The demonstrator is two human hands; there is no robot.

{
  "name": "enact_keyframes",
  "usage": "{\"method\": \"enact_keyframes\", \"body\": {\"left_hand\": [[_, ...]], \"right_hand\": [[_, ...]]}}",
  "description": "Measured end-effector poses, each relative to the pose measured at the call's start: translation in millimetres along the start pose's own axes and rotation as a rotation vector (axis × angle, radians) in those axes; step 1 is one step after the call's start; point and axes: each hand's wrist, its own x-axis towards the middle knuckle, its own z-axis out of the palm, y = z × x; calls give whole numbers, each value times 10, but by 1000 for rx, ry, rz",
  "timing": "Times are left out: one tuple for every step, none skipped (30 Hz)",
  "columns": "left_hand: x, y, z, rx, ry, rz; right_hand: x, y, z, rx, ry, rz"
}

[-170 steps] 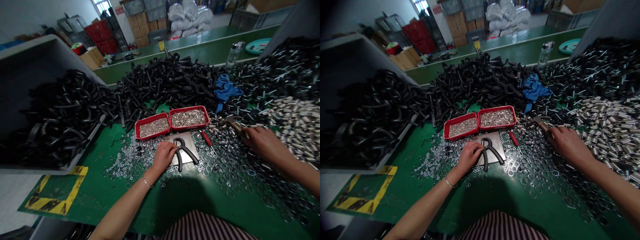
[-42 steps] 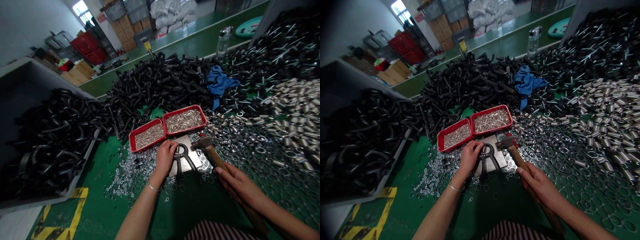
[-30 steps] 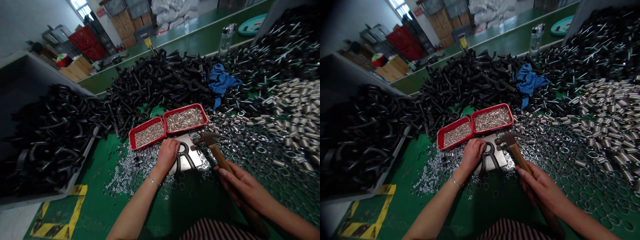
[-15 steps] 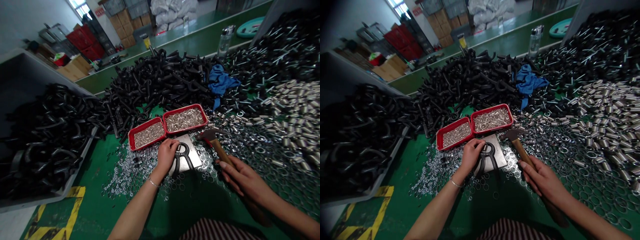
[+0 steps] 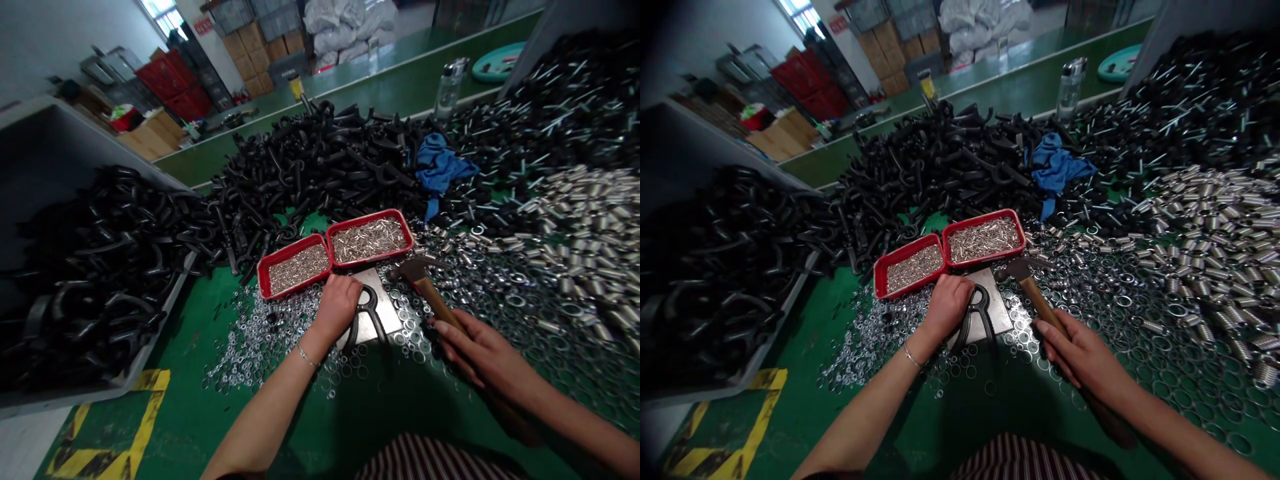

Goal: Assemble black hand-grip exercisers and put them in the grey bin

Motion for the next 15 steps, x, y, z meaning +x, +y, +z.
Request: {"method": "enact_keyframes", "body": {"left_hand": [[4, -22, 5, 15, -20, 40], [7, -38, 7, 22, -39, 65], [7, -44, 4, 19, -51, 72], [-1, -39, -8, 9, -51, 56], [-18, -22, -28, -9, -35, 15], [-49, 6, -58, -32, -5, -44], [-94, 44, -96, -57, 33, -114], [-152, 89, -140, -79, 70, -184], [-220, 139, -187, -96, 92, -236], [-292, 189, -234, -105, 88, -257], [-361, 239, -276, -109, 65, -246], [-421, 284, -311, -108, 30, -213], [-469, 323, -336, -103, -6, -172], [-502, 355, -351, -96, -37, -134], [-523, 379, -357, -85, -57, -112]], "right_hand": [[12, -37, -31, -33, -14, -2], [27, -80, -68, -78, -27, -10], [44, -130, -110, -139, -38, -30], [60, -190, -152, -214, -49, -61], [71, -262, -191, -295, -57, -103], [75, -346, -223, -376, -66, -149], [72, -440, -243, -451, -76, -196], [64, -539, -249, -515, -84, -244], [56, -637, -241, -567, -87, -291], [54, -727, -219, -613, -82, -338], [63, -802, -186, -654, -63, -387], [89, -859, -145, -695, -33, -434], [131, -897, -102, -742, -6, -472], [186, -917, -60, -795, 13, -495], [248, -924, -23, -848, 14, -499]]}}
